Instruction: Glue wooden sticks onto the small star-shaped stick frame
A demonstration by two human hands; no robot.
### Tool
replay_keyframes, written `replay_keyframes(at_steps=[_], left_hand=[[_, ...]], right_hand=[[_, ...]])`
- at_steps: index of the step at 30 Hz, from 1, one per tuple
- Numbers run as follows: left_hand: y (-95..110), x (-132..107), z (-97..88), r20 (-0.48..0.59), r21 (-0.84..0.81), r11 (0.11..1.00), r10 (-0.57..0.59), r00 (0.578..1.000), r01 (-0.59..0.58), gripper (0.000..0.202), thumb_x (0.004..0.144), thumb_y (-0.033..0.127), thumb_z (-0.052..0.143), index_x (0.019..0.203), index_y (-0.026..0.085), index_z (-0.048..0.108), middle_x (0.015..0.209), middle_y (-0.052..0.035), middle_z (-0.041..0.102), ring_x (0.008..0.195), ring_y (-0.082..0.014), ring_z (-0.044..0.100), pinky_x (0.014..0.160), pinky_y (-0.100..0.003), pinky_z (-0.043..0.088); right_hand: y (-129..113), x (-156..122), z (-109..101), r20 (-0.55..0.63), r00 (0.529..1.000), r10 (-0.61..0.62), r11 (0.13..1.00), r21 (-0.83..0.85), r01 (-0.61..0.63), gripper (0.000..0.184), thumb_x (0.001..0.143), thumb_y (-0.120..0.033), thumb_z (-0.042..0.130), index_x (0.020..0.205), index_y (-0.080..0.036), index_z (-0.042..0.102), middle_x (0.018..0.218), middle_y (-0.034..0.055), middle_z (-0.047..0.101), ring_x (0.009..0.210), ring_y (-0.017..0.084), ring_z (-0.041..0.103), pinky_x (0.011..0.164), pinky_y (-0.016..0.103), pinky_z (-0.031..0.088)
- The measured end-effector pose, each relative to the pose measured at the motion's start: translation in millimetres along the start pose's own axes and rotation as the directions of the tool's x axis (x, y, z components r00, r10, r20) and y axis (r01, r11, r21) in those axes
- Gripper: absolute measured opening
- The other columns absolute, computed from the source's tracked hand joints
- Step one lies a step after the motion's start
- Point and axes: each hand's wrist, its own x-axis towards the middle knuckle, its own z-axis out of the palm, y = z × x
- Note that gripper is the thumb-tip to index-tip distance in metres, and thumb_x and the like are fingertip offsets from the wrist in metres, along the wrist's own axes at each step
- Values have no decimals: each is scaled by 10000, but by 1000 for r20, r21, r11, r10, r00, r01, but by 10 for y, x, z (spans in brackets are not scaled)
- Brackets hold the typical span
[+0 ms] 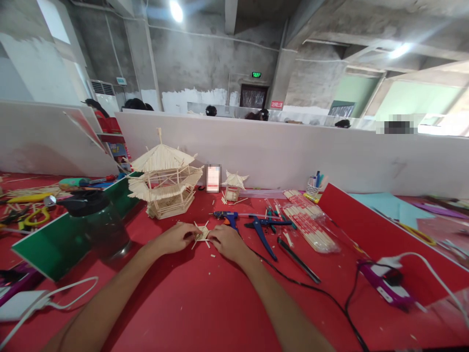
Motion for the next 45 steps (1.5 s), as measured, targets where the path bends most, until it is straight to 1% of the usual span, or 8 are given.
replay_keyframes(at_steps=[4,9,11,18,26,35,40,45], left_hand=[[31,-1,-10,-11,-3,1000,15,1000,-15,267,862,159,488,961,238,722,980,-39,748,899,-209,659,839,-296,386],[111,-1,-46,-5,-25,1000,17,1000,-17,243,830,142,504,904,223,721,811,-21,737,745,-173,651,683,-239,381],[128,-2,-59,12,-40,999,3,1000,-2,235,816,146,518,909,222,719,770,-12,729,713,-167,645,652,-228,377],[143,1,-93,38,-53,998,-18,999,20,214,837,191,518,883,233,723,748,0,729,722,-160,651,724,-230,395],[213,9,-137,55,-79,995,-58,997,63,206,844,227,534,907,216,730,752,-18,728,710,-165,642,670,-222,414],[82,49,-21,17,-72,995,-67,998,68,225,822,201,543,950,212,728,764,-15,724,691,-156,634,651,-224,402],[79,44,-25,21,-92,994,-60,998,62,210,826,184,537,933,203,716,735,-11,722,691,-156,642,661,-226,400],[73,35,-39,0,-65,997,-39,999,39,266,874,170,466,954,211,717,883,-31,747,804,-177,662,733,-243,412]], right_hand=[[11,-6,8,-3,1000,1,1000,-2,-1,166,955,-189,548,993,-210,709,885,36,659,855,159,583,771,249,413],[11,3,17,6,1000,-24,1000,-18,24,159,955,-191,548,990,-204,703,888,41,649,852,161,574,771,252,412],[-4,9,9,16,999,-35,999,-33,36,160,953,-186,548,999,-203,700,890,44,644,848,165,571,767,255,410],[-28,12,10,25,1000,-17,999,-37,18,160,948,-176,553,1014,-203,696,874,40,631,827,161,564,743,244,403],[-31,10,10,26,1000,-4,1000,-11,4,153,945,-176,555,984,-206,700,895,39,641,870,163,576,767,247,414],[-45,16,20,12,1000,0,1000,-17,0,143,909,-140,579,962,-192,700,870,37,630,842,162,562,763,252,409],[-42,11,31,-5,1000,-9,1000,-26,9,145,898,-131,579,958,-194,695,871,33,627,837,162,561,759,250,402],[-16,15,57,-2,1000,-17,999,-28,17,158,895,-126,578,973,-200,694,880,34,634,856,164,572,773,253,400]])
